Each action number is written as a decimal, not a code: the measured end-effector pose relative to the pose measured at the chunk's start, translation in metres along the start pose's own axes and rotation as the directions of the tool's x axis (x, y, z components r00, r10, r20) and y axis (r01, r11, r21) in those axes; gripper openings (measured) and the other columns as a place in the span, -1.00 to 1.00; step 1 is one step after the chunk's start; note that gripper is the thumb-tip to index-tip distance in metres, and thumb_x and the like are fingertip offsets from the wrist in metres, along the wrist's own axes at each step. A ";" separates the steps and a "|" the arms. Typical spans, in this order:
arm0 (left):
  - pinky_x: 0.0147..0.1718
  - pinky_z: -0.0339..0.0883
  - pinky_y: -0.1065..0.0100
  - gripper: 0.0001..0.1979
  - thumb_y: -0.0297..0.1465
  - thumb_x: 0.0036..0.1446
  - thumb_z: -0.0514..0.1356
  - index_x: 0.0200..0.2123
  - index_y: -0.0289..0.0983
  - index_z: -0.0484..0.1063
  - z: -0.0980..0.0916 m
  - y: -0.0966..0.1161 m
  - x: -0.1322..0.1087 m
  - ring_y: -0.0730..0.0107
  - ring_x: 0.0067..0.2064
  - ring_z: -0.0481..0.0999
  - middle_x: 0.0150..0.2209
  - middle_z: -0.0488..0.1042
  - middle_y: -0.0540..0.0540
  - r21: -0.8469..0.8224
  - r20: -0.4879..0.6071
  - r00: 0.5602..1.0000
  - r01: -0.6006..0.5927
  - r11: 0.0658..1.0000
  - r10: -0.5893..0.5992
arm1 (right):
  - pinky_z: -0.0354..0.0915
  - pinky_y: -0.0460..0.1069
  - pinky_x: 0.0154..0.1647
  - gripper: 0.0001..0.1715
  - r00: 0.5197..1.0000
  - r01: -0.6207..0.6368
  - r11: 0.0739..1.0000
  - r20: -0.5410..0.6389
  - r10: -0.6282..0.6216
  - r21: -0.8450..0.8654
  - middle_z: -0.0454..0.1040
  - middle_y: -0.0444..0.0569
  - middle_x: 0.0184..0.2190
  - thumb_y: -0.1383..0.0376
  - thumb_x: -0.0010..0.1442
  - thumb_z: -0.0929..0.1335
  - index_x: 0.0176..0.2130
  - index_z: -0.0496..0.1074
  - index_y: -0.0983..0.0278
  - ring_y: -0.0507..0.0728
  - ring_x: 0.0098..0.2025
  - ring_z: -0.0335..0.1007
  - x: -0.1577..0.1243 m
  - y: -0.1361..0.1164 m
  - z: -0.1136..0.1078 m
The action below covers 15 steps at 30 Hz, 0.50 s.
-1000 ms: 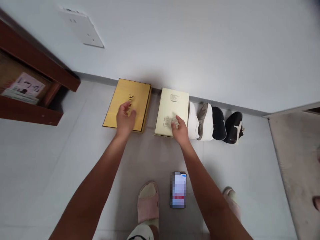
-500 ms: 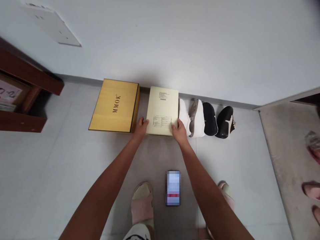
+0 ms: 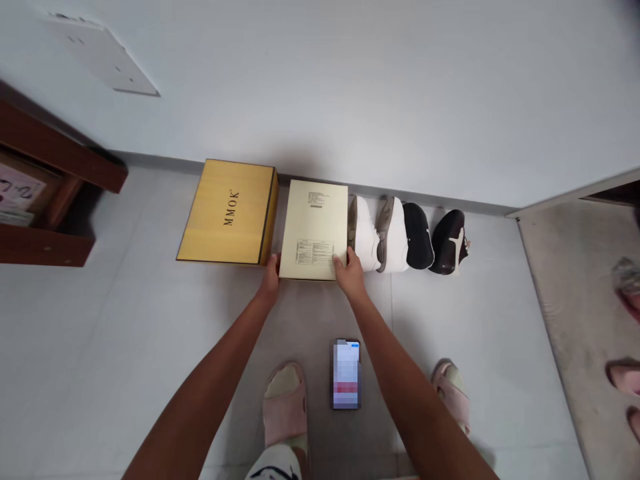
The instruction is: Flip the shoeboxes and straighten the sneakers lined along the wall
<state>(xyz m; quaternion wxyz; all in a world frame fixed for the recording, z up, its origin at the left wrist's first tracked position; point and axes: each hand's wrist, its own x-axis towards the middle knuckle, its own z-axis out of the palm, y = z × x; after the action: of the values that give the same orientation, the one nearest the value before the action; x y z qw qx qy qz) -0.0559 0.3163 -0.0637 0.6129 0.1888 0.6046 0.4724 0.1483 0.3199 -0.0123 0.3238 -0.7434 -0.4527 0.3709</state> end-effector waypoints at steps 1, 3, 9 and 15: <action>0.19 0.43 0.02 -0.47 0.02 0.26 0.11 -0.09 -0.27 0.64 -0.003 0.000 0.002 -0.04 0.20 0.56 -0.09 0.70 -0.21 0.024 -0.019 1.000 0.012 1.000 -0.012 | 0.26 0.22 0.37 -0.39 0.999 -0.025 1.000 0.032 0.025 -0.002 0.53 0.25 0.18 0.11 0.31 0.32 0.23 0.41 0.37 0.33 0.27 0.42 0.001 0.000 0.000; 0.12 0.47 0.05 -0.53 0.01 0.15 0.22 -0.16 -0.26 0.65 -0.005 0.000 0.006 -0.05 0.13 0.60 -0.16 0.70 -0.19 0.090 -0.056 0.998 0.021 0.996 -0.016 | 0.33 0.20 0.30 -0.43 0.994 -0.080 0.997 0.077 0.081 -0.015 0.57 0.23 0.13 0.09 0.35 0.30 0.21 0.42 0.34 0.32 0.21 0.48 0.001 -0.003 0.002; 0.08 0.45 0.06 -0.56 -0.07 0.00 0.31 -0.20 -0.28 0.64 0.003 0.006 0.008 -0.02 0.02 0.62 -0.24 0.68 -0.18 0.090 -0.015 0.999 0.036 0.995 -0.035 | 0.38 0.17 0.22 -0.35 0.985 -0.164 0.986 0.052 0.164 -0.010 0.58 0.27 0.10 -0.04 0.39 0.29 0.25 0.33 0.34 0.34 0.18 0.53 -0.002 -0.008 0.007; 0.15 0.41 0.04 -0.47 -0.06 0.13 0.18 0.02 -0.29 0.57 0.003 0.013 -0.007 0.01 0.10 0.59 -0.08 0.67 -0.18 0.093 0.113 0.993 -0.036 0.995 0.025 | 0.35 0.21 0.26 -0.33 0.988 -0.152 0.988 0.022 0.152 -0.031 0.58 0.26 0.12 -0.09 0.42 0.21 0.23 0.37 0.31 0.35 0.21 0.49 -0.002 0.002 0.004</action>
<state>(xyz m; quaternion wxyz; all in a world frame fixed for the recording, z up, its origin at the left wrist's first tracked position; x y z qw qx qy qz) -0.0559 0.3176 -0.0488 0.6287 0.2532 0.5883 0.4411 0.1453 0.3176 -0.0153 0.2779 -0.7759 -0.4041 0.3968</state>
